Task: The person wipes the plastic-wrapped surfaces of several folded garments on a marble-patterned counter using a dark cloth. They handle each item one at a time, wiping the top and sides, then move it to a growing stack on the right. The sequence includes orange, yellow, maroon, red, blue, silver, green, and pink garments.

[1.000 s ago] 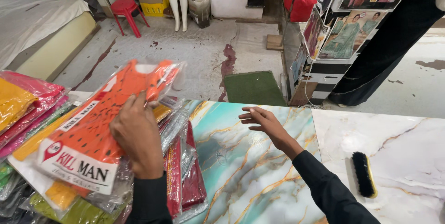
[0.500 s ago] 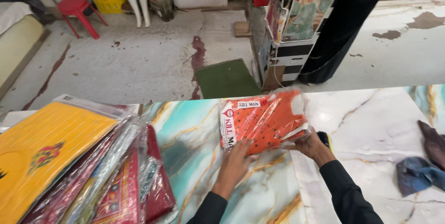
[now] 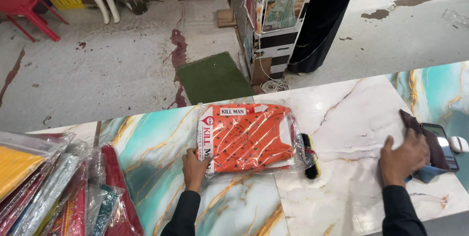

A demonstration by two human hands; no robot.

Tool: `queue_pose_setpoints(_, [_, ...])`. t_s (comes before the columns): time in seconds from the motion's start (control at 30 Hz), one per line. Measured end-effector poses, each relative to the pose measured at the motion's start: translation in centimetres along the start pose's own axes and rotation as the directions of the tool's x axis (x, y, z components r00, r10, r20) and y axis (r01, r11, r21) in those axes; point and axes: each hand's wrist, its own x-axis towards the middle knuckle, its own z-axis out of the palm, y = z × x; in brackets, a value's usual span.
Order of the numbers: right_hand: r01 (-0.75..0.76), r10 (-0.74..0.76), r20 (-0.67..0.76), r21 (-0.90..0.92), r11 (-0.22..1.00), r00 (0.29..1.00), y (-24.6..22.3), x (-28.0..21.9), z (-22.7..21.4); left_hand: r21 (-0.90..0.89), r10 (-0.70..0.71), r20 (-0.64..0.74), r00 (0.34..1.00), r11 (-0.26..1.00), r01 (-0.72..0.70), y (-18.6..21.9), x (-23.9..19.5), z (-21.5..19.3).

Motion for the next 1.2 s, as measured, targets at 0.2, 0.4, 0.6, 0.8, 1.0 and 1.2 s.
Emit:
queue_pose_setpoints(0.2, [-0.167, 0.191, 0.261, -0.110, 0.980, 0.946, 5.0, -2.8, 2.8, -0.087, -0.107, 0.110, 0.988, 0.989, 0.117, -1.4, 0.1, -2.2])
queue_pose_setpoints(0.4, [-0.096, 0.035, 0.124, 0.534, 0.840, 0.992, -4.4, -2.1, -1.5, -0.268, -0.171, 0.226, 0.959, 0.936, 0.230, -2.7, -1.1, -4.3])
queue_pose_setpoints(0.6, [-0.320, -0.217, 0.408, 0.881, 0.349, 0.887, -18.8, -0.2, -6.0, -0.642, -0.121, 0.479, 0.870, 0.627, 0.441, -4.4, -1.4, -5.1])
queue_pose_setpoints(0.8, [-0.251, -0.799, 0.328, 0.941, 0.228, 0.503, -37.6, -12.9, -7.0, -0.778, -0.001, 0.439, 0.899, 0.500, 0.381, -5.8, -3.3, -4.5])
queue_pose_setpoints(1.0, [0.491, -0.998, 0.041, 0.869, 0.056, 0.040, -38.0, -18.4, -6.6, -0.813, 0.117, 0.454, 0.884, 0.460, 0.357, -7.0, -4.0, -4.9])
queue_pose_setpoints(1.2, [0.550, -0.698, 0.433, 0.430, 0.716, 0.570, -33.0, -8.5, -1.0, -0.844, 0.138, 0.382, 0.914, 0.455, 0.284, -6.6, -3.7, -4.5])
